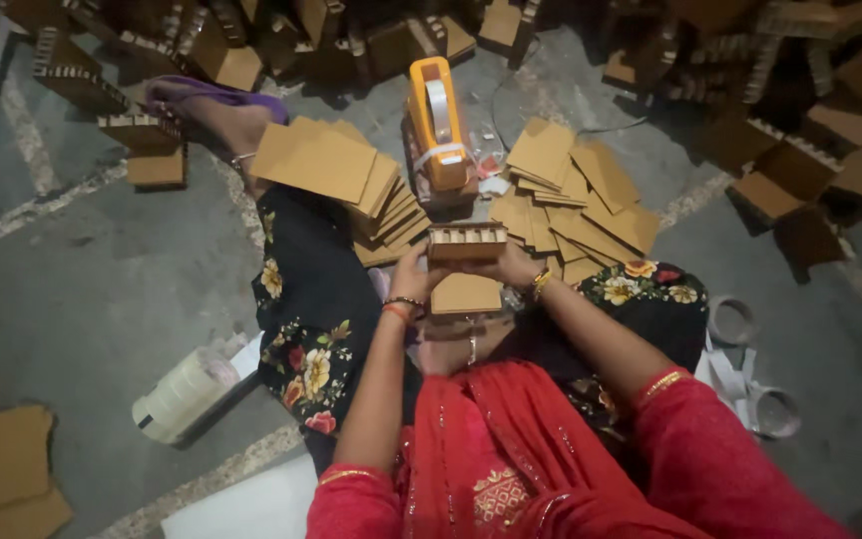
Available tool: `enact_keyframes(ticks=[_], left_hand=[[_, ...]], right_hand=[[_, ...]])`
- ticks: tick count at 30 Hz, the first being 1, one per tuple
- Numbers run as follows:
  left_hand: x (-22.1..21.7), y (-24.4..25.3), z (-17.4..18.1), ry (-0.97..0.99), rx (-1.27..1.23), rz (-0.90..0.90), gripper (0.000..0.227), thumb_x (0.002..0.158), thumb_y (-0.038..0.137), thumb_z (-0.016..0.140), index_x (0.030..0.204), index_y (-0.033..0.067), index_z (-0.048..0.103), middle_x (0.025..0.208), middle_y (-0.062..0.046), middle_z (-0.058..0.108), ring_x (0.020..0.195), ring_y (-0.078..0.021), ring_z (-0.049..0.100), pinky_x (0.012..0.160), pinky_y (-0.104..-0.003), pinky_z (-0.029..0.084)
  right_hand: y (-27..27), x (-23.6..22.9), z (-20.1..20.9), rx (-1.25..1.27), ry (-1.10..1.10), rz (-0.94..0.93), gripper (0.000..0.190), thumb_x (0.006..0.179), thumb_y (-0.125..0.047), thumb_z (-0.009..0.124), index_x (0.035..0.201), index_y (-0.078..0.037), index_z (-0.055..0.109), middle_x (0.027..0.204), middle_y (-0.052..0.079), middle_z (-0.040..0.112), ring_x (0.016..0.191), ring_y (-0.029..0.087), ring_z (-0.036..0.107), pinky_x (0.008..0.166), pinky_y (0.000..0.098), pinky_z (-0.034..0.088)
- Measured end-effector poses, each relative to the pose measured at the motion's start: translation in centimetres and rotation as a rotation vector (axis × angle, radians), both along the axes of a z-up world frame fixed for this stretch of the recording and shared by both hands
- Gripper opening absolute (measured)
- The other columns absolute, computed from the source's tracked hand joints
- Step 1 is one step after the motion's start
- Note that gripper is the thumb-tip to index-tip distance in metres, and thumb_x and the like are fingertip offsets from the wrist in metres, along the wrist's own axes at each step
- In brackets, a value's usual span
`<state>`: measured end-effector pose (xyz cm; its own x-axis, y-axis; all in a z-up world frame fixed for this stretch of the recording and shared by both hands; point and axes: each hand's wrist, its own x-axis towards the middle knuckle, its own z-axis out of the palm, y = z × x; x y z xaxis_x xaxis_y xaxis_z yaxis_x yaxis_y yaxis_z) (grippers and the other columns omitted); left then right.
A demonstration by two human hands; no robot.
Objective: The person sits on the floor and assembles small cardboard boxes by folding flat pieces and securing them with clear tape. They repeatedly pick up a flat piece, fold it into a box shape, apply tape to the seams, and place the finished box aside.
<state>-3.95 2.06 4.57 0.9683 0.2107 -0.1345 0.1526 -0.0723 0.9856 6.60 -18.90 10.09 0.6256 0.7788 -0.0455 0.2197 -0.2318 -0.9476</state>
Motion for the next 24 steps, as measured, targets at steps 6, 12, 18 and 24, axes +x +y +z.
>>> enact_keyframes(ticks=[6, 12, 18, 24], left_hand=[[-0.1, 1.1, 2.6, -0.077, 0.276, 0.022, 0.055, 0.076, 0.023, 0.09, 0.124, 0.0054, 0.072, 0.114, -0.011, 0.078, 0.107, -0.0205, 0.074, 0.097, -0.033, 0.055], [-0.1, 0.8, 4.2, -0.268, 0.135, 0.07, 0.065, 0.076, 0.021, 0.086, 0.133, 0.001, 0.06, 0.121, -0.011, 0.071, 0.111, -0.0203, 0.067, 0.097, -0.034, 0.051], [0.2, 1.2, 3.5, -0.179, 0.127, 0.044, 0.052, 0.077, 0.021, 0.088, 0.123, 0.0032, 0.07, 0.112, -0.01, 0.077, 0.106, -0.0171, 0.071, 0.095, -0.034, 0.054], [0.9, 0.9, -0.4, 0.006, -0.175, 0.133, 0.048, 0.082, 0.019, 0.085, 0.124, 0.0026, 0.068, 0.11, -0.007, 0.076, 0.098, -0.0142, 0.069, 0.089, -0.032, 0.056]], right_hand=[[1.6, 0.6, 0.2, -0.086, -0.149, 0.046, 0.044, 0.082, -0.023, 0.088, 0.12, -0.006, 0.073, 0.11, 0.006, 0.077, 0.097, 0.015, 0.072, 0.088, 0.0336, 0.059], [2.7, 0.4, 0.9, 0.064, 0.172, -0.052, 0.048, 0.076, -0.017, 0.091, 0.118, -0.004, 0.072, 0.111, 0.005, 0.076, 0.098, 0.011, 0.069, 0.089, 0.0311, 0.06], [1.6, 1.4, -0.1, 0.006, 0.149, 0.097, 0.044, 0.082, -0.018, 0.086, 0.119, -0.003, 0.07, 0.11, 0.006, 0.075, 0.099, 0.013, 0.067, 0.087, 0.0329, 0.058], [5.3, 9.6, 1.0, 0.537, 0.666, -0.443, 0.048, 0.098, -0.043, 0.058, 0.13, -0.007, 0.062, 0.112, 0.008, 0.071, 0.093, 0.015, 0.071, 0.081, 0.0303, 0.059]])
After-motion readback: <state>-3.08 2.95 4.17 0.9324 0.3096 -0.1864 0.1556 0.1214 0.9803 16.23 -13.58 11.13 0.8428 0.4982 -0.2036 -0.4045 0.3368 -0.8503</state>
